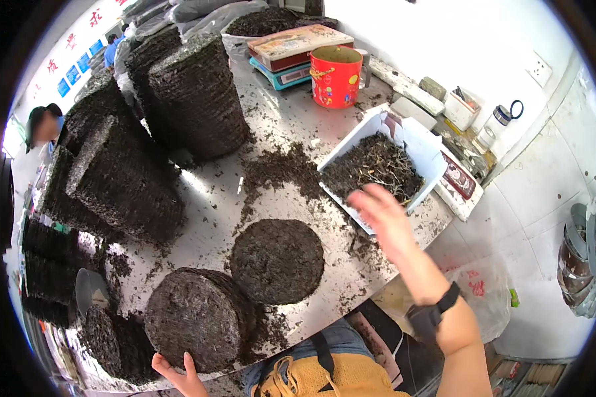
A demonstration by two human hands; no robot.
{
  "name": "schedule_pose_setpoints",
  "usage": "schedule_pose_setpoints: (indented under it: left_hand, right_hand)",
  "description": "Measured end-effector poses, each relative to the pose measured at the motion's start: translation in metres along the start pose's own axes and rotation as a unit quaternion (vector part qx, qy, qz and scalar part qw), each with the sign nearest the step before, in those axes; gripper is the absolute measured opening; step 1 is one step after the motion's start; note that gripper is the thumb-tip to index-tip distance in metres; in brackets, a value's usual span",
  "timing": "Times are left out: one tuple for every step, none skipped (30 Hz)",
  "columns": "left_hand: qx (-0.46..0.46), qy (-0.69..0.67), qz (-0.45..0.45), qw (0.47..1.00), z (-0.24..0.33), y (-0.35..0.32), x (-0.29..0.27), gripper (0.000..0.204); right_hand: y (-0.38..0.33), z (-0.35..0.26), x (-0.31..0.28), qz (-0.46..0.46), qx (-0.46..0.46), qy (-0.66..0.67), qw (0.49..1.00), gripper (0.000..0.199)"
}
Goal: Handling and sorting compressed circular tea cakes on a circular table in a production facility.
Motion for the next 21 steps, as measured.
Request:
schedule_pose_setpoints:
  left_hand:
    - [0.006, -0.004, 0.003, 1.000, -0.008, 0.005, -0.006, 0.057]
    - [-0.040, 0.059, 0.002, 0.997, -0.026, 0.011, -0.007, 0.059]
    - [-0.087, 0.124, 0.002, 0.989, -0.042, 0.016, -0.009, 0.062]
    - [-0.074, 0.014, 0.023, 0.997, -0.032, 0.016, -0.012, 0.054]
    - [-0.125, 0.033, 0.021, 0.991, -0.024, 0.016, -0.016, 0.055]
    - [-0.149, 0.018, 0.030, 0.988, -0.036, 0.016, -0.022, 0.055]
    - [-0.171, 0.000, 0.037, 0.985, -0.048, 0.016, -0.028, 0.055]
    - [-0.145, -0.021, 0.056, 0.988, -0.031, 0.014, -0.030, 0.061]
    - [-0.116, -0.040, 0.077, 0.989, -0.005, 0.012, -0.029, 0.066]
    - [-0.090, -0.045, 0.062, 0.993, 0.004, 0.011, -0.027, 0.055]
    - [-0.059, -0.067, 0.047, 0.995, 0.009, 0.009, -0.023, 0.054]
    - [-0.071, -0.070, 0.039, 0.994, 0.017, 0.008, -0.020, 0.051]
    - [-0.085, -0.100, 0.014, 0.991, 0.022, 0.009, -0.010, 0.049]
    - [-0.100, -0.105, 0.013, 0.989, 0.025, 0.006, -0.009, 0.049]
    - [-0.114, -0.111, 0.010, 0.987, 0.027, 0.004, -0.008, 0.048]
    - [-0.125, -0.113, 0.010, 0.986, 0.028, 0.001, -0.008, 0.048]
    - [-0.135, -0.116, 0.007, 0.984, 0.028, -0.001, -0.008, 0.047]
    - [-0.139, -0.108, -0.001, 0.984, 0.029, 0.000, -0.009, 0.050]
    - [-0.141, -0.109, 0.004, 0.984, 0.025, -0.001, -0.010, 0.050]
    - [-0.110, -0.115, -0.002, 0.987, 0.022, 0.001, -0.009, 0.053]
    - [-0.079, -0.122, -0.009, 0.989, 0.018, 0.001, -0.006, 0.056]
  right_hand:
    - [0.002, -0.003, -0.022, 0.075, 0.004, 0.015, 0.997, 0.070]
    - [0.000, -0.004, -0.027, 0.081, -0.006, -0.026, 0.996, 0.071]
    - [-0.007, 0.000, -0.027, 0.087, -0.015, -0.067, 0.994, 0.073]
    - [-0.019, 0.001, 0.000, 0.020, -0.040, -0.161, 0.986, 0.067]
    - [-0.031, 0.018, 0.024, -0.047, -0.019, -0.212, 0.976, 0.057]
    - [-0.056, 0.018, 0.063, -0.174, -0.078, -0.304, 0.933, 0.049]
    - [-0.085, 0.007, 0.105, -0.252, -0.124, -0.333, 0.900, 0.053]
    - [-0.108, 0.007, 0.141, -0.327, -0.230, -0.399, 0.825, 0.059]
    - [-0.134, 0.005, 0.171, -0.394, -0.312, -0.427, 0.752, 0.066]
    - [-0.157, 0.006, 0.193, -0.444, -0.358, -0.422, 0.704, 0.068]
    - [-0.176, 0.009, 0.210, -0.465, -0.399, -0.406, 0.678, 0.067]
    - [-0.182, 0.012, 0.226, -0.483, -0.387, -0.390, 0.682, 0.066]
    - [-0.184, 0.017, 0.237, -0.495, -0.372, -0.382, 0.686, 0.065]
    - [-0.186, 0.023, 0.245, -0.502, -0.379, -0.366, 0.686, 0.065]
    - [-0.188, 0.036, 0.251, -0.518, -0.368, -0.376, 0.675, 0.061]
    - [-0.190, 0.046, 0.254, -0.534, -0.354, -0.390, 0.661, 0.057]
    - [-0.192, 0.047, 0.257, -0.538, -0.357, -0.383, 0.661, 0.057]
    - [-0.189, 0.045, 0.258, -0.525, -0.349, -0.371, 0.682, 0.053]
    - [-0.186, 0.041, 0.257, -0.513, -0.340, -0.360, 0.701, 0.049]
    - [-0.182, 0.031, 0.255, -0.492, -0.354, -0.345, 0.716, 0.044]
    - [-0.173, 0.019, 0.253, -0.479, -0.350, -0.315, 0.741, 0.042]
Point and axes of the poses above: each hand's wrist, its own y-axis towards the middle knuckle, its own x-axis out of the palm, z = x × y, the point moved 7 cm from there along y, towards the middle knuckle, and after that the axes turned 5 degrees about -x, right-handed, at the moved point
